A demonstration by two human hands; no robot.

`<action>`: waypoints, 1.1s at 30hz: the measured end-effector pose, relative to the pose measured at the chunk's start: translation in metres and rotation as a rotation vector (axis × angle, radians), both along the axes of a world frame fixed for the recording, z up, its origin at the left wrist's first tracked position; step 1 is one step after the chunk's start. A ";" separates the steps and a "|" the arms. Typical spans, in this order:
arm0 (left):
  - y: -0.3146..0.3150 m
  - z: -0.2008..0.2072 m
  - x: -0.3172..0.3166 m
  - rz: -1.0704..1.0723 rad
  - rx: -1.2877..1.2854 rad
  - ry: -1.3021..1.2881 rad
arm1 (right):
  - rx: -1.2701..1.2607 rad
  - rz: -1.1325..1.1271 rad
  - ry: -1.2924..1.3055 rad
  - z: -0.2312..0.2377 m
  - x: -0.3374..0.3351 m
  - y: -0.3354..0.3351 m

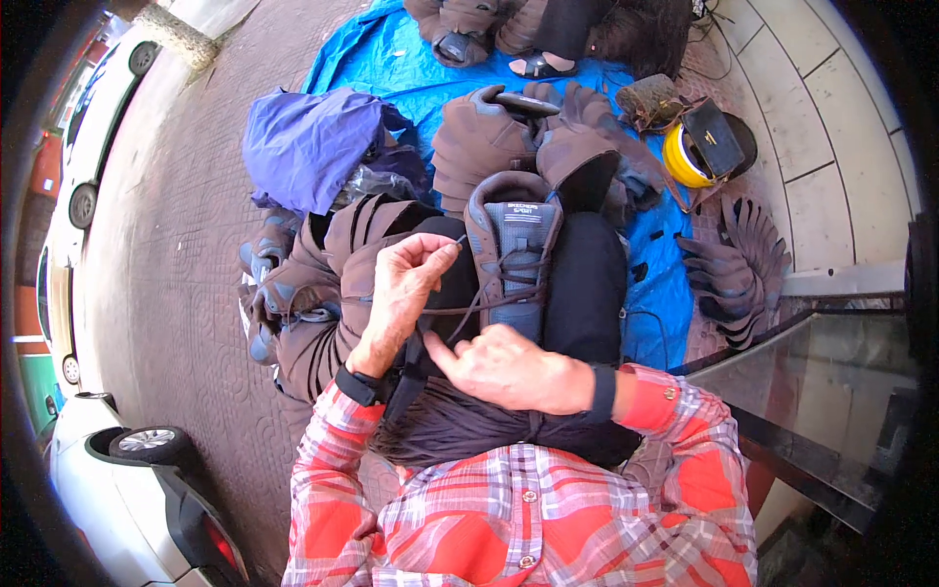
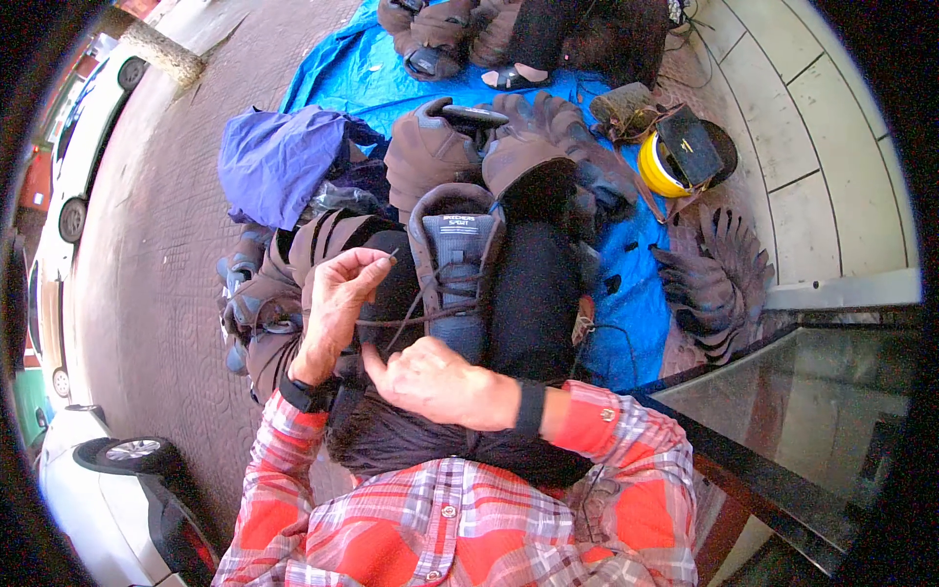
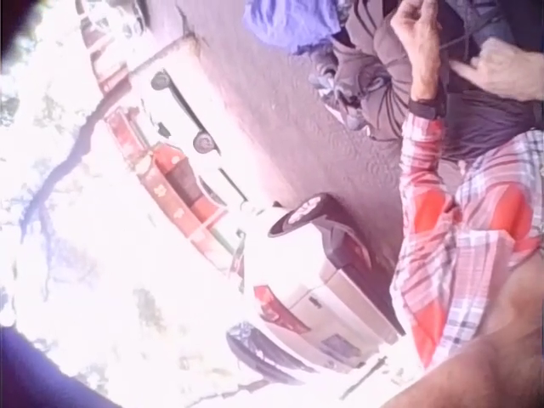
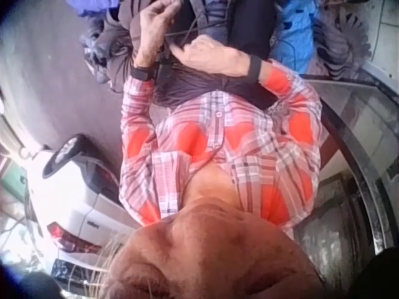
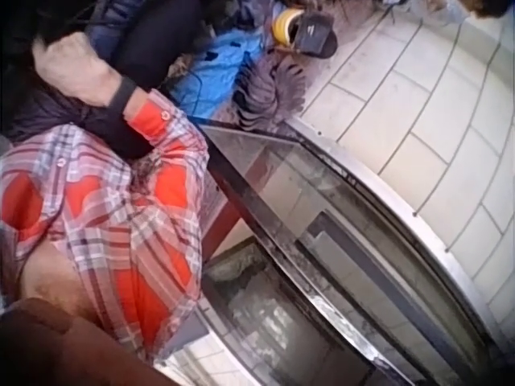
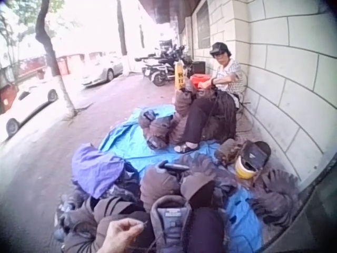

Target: Manually thread laces through shoe eyelets as part of a manufacturing or assembly process.

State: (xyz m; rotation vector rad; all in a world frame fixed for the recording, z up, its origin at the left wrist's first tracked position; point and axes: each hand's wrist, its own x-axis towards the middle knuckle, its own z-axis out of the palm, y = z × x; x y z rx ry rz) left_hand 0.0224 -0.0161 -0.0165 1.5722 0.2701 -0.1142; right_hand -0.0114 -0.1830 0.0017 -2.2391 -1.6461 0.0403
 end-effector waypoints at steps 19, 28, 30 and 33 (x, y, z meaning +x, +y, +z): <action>-0.026 0.006 0.012 -0.225 1.119 -0.465 | 0.299 -0.418 -0.044 -0.017 0.093 -0.028; -0.017 -0.005 0.019 -0.273 0.612 -0.266 | 0.454 -0.380 0.036 -0.031 0.096 -0.030; -0.008 0.005 0.023 -0.296 0.274 0.044 | 0.429 -0.378 0.085 -0.029 0.100 -0.031; -0.005 -0.004 0.034 -0.358 0.113 0.075 | 0.388 -0.318 0.202 -0.030 0.111 -0.032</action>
